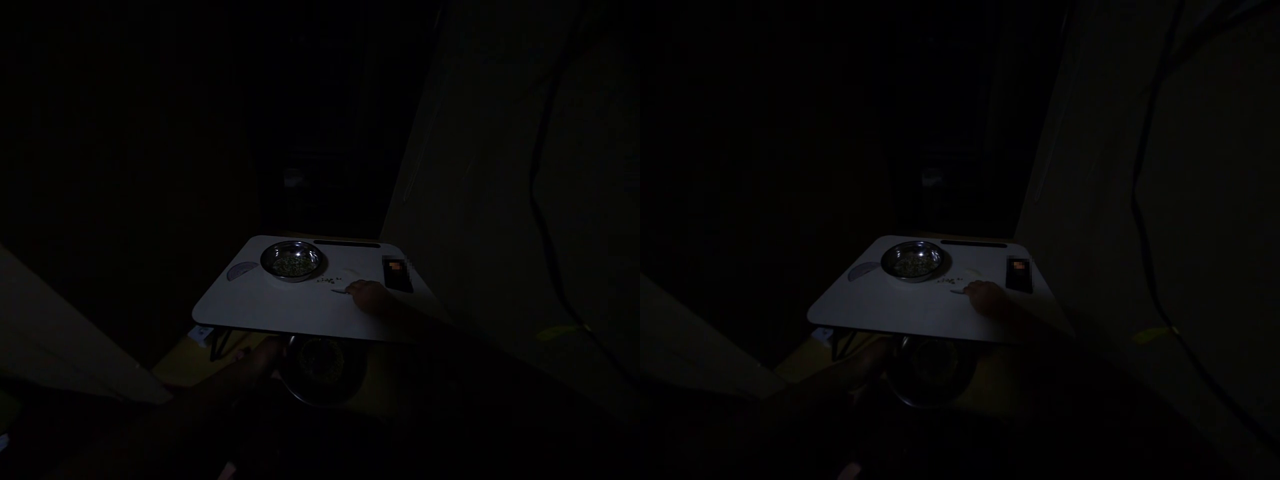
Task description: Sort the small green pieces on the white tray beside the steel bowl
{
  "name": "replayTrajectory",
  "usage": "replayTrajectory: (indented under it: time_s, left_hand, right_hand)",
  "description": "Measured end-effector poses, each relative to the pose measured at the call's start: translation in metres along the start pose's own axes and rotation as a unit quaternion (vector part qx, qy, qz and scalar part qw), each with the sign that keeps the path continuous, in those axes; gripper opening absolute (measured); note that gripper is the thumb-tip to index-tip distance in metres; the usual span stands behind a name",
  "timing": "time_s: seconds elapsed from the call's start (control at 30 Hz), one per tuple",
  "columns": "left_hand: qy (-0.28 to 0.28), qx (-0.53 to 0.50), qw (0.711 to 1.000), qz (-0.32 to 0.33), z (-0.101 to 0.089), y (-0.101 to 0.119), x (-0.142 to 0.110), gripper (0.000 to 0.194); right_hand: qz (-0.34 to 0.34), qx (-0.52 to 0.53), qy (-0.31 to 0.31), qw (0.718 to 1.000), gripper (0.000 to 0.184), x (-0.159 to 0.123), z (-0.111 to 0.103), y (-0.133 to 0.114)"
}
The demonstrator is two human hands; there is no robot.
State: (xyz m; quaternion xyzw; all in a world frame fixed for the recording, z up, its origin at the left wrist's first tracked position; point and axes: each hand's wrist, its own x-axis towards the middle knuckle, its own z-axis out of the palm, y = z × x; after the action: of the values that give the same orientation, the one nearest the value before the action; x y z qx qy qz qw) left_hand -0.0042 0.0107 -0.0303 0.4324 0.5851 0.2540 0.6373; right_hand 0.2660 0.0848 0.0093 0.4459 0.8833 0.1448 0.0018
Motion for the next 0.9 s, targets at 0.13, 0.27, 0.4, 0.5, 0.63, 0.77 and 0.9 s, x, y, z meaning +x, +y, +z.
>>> replayTrajectory:
  time_s: [0.13, 0.27, 0.4, 0.5, 0.63, 0.77, 0.9]
  left_hand:
    - [0.006, 0.005, 1.0, 0.004, 0.002, 0.003, -0.005, 0.01]
    - [-0.008, 0.012, 1.0, 0.012, 0.001, -0.002, -0.001, 0.009]
    - [-0.004, 0.019, 1.0, 0.006, 0.001, -0.005, 0.004, 0.007]
    - [-0.009, 0.014, 1.0, 0.01, 0.002, -0.004, 0.006, 0.007]
    - [-0.004, 0.022, 1.0, 0.006, 0.002, -0.004, 0.007, 0.008]
    - [-0.008, 0.006, 1.0, 0.006, 0.002, -0.004, 0.005, 0.007]
    - [-0.027, -0.006, 1.0, 0.012, 0.001, -0.005, 0.002, 0.01]
  right_hand:
    - [0.045, -0.014, -0.027, 0.999, 0.032, -0.003, 0.002, 0.007]
    - [0.088, -0.016, -0.049, 0.995, 0.032, 0.002, -0.002, 0.007]
    - [0.102, -0.002, -0.058, 0.993, 0.031, 0.008, -0.007, 0.005]
    - [0.12, -0.001, -0.071, 0.99, 0.031, 0.012, -0.01, 0.002]
    - [0.145, 0.006, -0.085, 0.986, 0.032, 0.015, -0.013, -0.001]
    - [0.143, 0.02, -0.085, 0.986, 0.031, 0.014, -0.017, -0.001]
    - [0.148, 0.023, -0.093, 0.984, 0.031, 0.015, -0.018, -0.002]
